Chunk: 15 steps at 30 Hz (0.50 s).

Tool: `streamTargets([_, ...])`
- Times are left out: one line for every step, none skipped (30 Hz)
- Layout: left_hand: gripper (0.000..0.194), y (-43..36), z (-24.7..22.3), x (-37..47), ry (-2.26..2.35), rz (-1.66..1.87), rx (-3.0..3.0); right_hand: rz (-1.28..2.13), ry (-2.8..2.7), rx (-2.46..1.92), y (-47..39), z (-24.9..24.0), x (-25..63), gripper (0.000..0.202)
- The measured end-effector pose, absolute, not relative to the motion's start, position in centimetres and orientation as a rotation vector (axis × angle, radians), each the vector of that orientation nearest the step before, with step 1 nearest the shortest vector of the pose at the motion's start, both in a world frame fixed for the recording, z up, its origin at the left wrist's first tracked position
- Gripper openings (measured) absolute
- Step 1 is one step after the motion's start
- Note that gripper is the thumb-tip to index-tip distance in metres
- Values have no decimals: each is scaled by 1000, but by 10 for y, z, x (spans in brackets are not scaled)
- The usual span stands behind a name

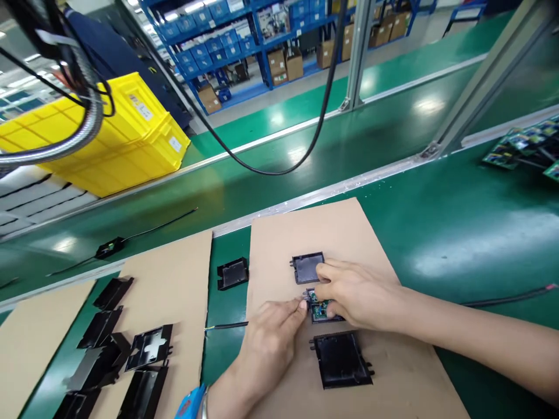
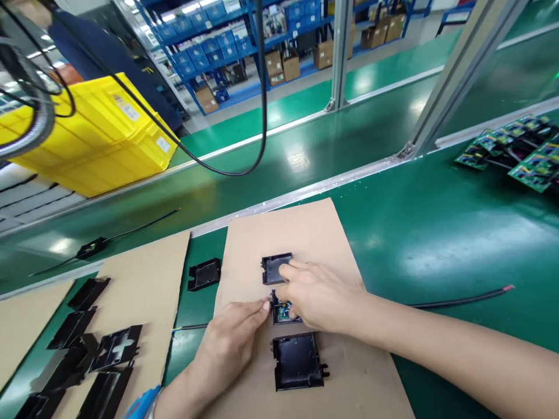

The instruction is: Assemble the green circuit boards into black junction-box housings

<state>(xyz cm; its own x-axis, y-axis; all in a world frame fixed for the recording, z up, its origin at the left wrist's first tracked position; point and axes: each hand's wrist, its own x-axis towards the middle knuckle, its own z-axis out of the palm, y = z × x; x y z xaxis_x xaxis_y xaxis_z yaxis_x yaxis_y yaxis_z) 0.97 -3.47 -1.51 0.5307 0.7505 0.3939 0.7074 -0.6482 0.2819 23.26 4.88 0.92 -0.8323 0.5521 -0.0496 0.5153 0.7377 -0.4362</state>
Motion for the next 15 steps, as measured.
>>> streamTargets([29, -33, -14, 10, 1297, 784, 2571, 667, -2854, -889, 49, 11, 231, 5])
streamTargets([26, -31, -13, 10, 1311, 807, 2491, 655, -2855, -897, 50, 14, 230, 6])
streamTargets([24, -29, -12, 11, 1319, 816, 2444, 654, -2857, -904, 51, 16, 227, 9])
streamTargets([23, -27, -11, 11, 1323, 811, 2434, 663, -2863, -915, 52, 19, 224, 13])
streamTargets([22, -26, -11, 12, 1325, 797, 2452, 680, -2873, -935, 54, 23, 220, 16])
streamTargets([22, -25, -10, 12, 1326, 767, 2484, 695, -2880, -974, 55, 26, 216, 16])
streamTargets([21, -25, -10, 13, 1327, 726, 2517, 692, -2890, -1034, 57, 29, 212, 15])
streamTargets([22, -24, -10, 14, 1334, 682, 2548, 674, -2902, -1102, 58, 31, 207, 17])
streamTargets([22, -25, -10, 15, 1343, 628, 2573, 650, -2915, -1164, 60, 32, 202, 25])
streamTargets([24, -25, -10, 17, 1354, 568, 2596, 626, -2928, -1212, 61, 33, 197, 32])
streamTargets([25, -26, -10, 18, 1365, 505, 2619, 618, -2948, -1241, 63, 32, 192, 36])
streamTargets([26, -26, -10, 20, 1373, 444, 2644, 627, -2972, -1249, 64, 32, 186, 35])
streamTargets([27, -26, -10, 21, 1383, 389, 2666, 651, -2995, -1243, 66, 31, 180, 31])
streamTargets([27, -25, -11, 22, 1391, 341, 2686, 679, -3012, -1235, 68, 30, 174, 27])
streamTargets([27, -24, -11, 22, 1399, 304, 2699, 698, -3028, -1228, 69, 29, 168, 23])
